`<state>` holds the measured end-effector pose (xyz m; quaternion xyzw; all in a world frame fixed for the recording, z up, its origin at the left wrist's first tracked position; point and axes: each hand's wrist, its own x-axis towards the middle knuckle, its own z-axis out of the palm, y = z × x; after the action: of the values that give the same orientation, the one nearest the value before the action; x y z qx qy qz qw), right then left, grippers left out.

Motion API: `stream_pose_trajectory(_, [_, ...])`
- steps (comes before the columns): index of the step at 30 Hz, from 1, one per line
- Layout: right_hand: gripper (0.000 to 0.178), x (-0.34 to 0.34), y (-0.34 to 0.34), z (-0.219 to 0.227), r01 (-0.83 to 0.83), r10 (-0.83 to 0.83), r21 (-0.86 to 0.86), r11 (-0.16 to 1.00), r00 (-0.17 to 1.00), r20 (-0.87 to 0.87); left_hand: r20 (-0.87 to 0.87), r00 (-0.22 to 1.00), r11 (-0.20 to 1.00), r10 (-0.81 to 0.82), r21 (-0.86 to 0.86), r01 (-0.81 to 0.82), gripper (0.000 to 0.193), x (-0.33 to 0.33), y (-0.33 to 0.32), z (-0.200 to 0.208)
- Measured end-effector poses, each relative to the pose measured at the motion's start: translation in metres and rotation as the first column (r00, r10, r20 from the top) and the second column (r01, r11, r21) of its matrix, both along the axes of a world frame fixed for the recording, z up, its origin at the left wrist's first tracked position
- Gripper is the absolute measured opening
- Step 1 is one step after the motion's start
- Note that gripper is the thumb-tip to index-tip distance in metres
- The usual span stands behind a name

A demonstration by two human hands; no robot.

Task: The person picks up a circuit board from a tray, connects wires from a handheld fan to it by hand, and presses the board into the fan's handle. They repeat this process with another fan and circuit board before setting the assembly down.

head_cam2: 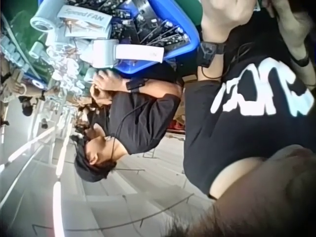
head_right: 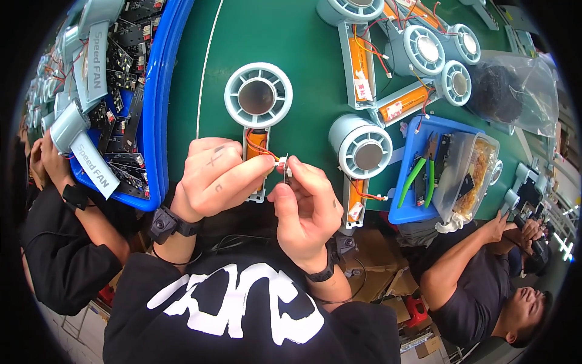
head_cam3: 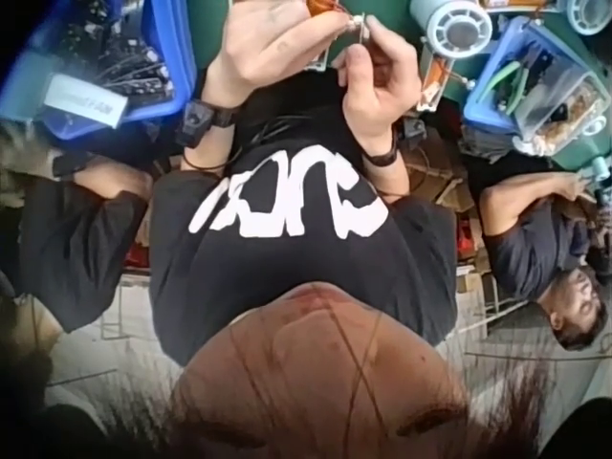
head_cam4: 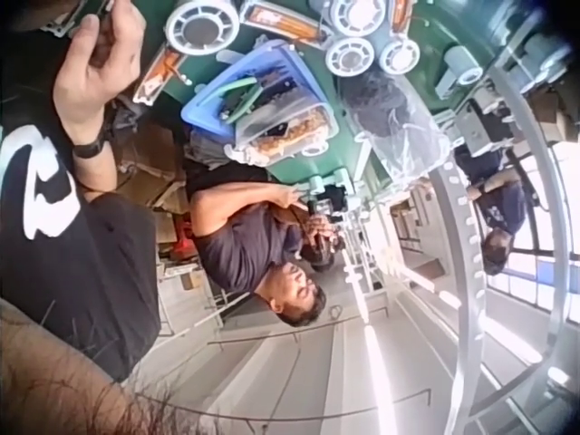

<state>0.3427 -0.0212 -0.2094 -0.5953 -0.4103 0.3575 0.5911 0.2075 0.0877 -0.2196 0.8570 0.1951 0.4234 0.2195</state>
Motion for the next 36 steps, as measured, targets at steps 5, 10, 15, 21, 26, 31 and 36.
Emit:
stream_pose_trajectory(5, [0.03, -0.004, -0.002, 0.005, 0.001, -0.003, -0.029, 1.0, 0.999, -0.045, 0.003, 1.0, 1.0, -0.018, 0.013, 0.018, 0.036, -0.004, -0.003, 0.003])
stream_pose_trajectory(10, [0.029, -0.006, -0.005, 0.011, 0.018, -0.018, -0.104, 0.994, 1.0, -0.005, 0.037, 0.999, 1.0, -0.01, 0.03, 0.008, 0.035, -0.005, -0.006, -0.002])
stream_pose_trajectory(15, [0.028, -0.013, -0.006, 0.021, 0.029, -0.049, -0.153, 0.988, 0.99, -0.13, 0.08, 0.997, 0.999, 0.013, 0.039, -0.016, 0.037, -0.004, -0.01, -0.003])
stream_pose_trajectory(21, [0.028, -0.01, -0.008, 0.029, 0.053, -0.089, -0.237, 0.97, 0.986, -0.144, 0.06, 0.998, 0.998, 0.004, 0.065, -0.008, 0.034, -0.004, -0.015, -0.001])
stream_pose_trajectory(26, [0.029, 0.009, -0.006, 0.043, -0.056, -0.029, -0.331, 0.942, 0.969, -0.247, 0.016, 1.0, 0.999, 0.008, 0.04, -0.009, 0.032, -0.005, -0.017, 0.003])
stream_pose_trajectory(31, [0.03, 0.019, -0.006, 0.043, -0.074, -0.005, -0.327, 0.942, 0.972, -0.235, 0.048, 0.997, 0.997, 0.065, -0.054, -0.062, 0.034, 0.005, -0.019, 0.004])
stream_pose_trajectory(36, [0.031, 0.017, -0.012, 0.036, -0.067, 0.017, -0.244, 0.967, 0.979, -0.202, 0.043, 0.997, 0.984, 0.071, -0.169, -0.063, 0.033, 0.008, -0.021, 0.007])
